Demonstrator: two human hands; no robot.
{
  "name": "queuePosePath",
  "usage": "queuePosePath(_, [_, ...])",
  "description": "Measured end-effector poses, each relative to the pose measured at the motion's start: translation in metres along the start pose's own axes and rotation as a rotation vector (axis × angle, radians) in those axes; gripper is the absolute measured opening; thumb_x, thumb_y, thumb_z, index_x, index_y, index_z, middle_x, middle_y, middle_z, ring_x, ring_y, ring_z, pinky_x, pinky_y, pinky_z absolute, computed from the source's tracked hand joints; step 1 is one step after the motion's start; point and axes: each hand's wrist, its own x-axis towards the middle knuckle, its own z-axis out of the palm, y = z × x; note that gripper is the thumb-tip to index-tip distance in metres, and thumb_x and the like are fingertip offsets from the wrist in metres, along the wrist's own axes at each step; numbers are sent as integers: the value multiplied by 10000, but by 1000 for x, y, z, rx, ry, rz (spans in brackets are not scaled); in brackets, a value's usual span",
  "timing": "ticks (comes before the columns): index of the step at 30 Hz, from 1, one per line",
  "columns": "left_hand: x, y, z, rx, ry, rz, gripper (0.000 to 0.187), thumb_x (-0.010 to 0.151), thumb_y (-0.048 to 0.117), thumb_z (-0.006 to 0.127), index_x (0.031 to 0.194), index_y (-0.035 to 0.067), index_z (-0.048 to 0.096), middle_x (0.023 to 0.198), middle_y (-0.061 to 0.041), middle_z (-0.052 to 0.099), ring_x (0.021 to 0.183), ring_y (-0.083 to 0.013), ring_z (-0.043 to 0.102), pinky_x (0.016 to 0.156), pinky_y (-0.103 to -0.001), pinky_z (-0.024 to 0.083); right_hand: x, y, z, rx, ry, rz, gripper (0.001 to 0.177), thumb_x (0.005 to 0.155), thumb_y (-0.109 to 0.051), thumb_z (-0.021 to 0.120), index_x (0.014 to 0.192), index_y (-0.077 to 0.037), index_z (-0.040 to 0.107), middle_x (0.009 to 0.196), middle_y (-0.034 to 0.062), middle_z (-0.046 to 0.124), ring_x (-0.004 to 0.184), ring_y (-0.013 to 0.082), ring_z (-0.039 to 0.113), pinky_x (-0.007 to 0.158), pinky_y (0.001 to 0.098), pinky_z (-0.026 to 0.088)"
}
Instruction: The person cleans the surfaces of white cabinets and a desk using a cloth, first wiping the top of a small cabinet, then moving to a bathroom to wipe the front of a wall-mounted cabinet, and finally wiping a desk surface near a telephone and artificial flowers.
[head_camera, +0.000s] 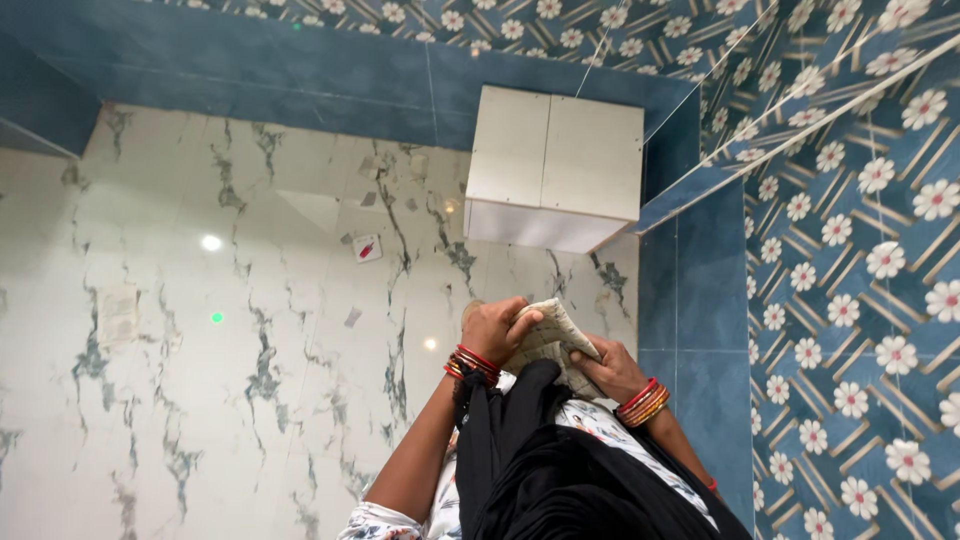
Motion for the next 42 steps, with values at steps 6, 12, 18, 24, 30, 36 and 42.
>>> queuePosePath(6, [149,-24,0,274,-285,-46,388,959,486,630,901,108,692,767,-120,702,735,-336,688,653,-475,530,76,3,-68,-29,284,73,453,974,-340,632,1312,-40,653,1105,75,778,1010,129,691,868,306,543])
queuePosePath(12, [226,-40,12,299,-144,4,250,927,348,696,881,102,690,890,-83,696,922,-303,649,823,-446,526,120,29,-131,63,450,109,488,986,-394,616,1315,-35,635,1136,71,758,1023,131,679,888,306,531])
queuePosePath(18, [241,-55,61,306,-178,-168,255,850,317,755,951,87,712,985,-102,672,971,-333,624,834,-459,516,168,65,-208,-154,451,352,545,988,-464,590,1393,-101,622,942,149,750,835,226,675,766,382,546])
queuePosePath(24, [246,-72,123,297,-300,-330,273,856,321,749,998,91,716,975,-108,667,961,-344,640,822,-469,526,240,120,-275,-290,453,246,447,1007,-428,551,1307,-112,650,1024,162,764,923,330,744,785,441,556])
queuePosePath(30, [250,-107,172,307,-373,-466,297,853,331,753,1007,81,712,963,-123,671,972,-352,638,833,-488,519,341,180,-296,-602,477,190,414,1023,-302,574,1395,-121,587,1155,213,712,1032,450,672,856,532,534])
queuePosePath(36, [279,-230,236,305,-501,-565,308,850,356,763,996,89,721,986,-137,670,998,-350,640,875,-478,524,434,260,-284,-659,180,322,608,922,-266,664,1486,-125,486,1274,186,651,1168,399,614,976,505,510])
queuePosePath(42, [362,-394,298,475,-159,-568,712,837,414,773,1370,-1,547,1499,-263,424,1397,-405,394,1136,-490,344,503,358,-269,-693,142,140,742,854,-285,756,1517,-143,454,1521,246,429,1363,434,442,1115,511,419])
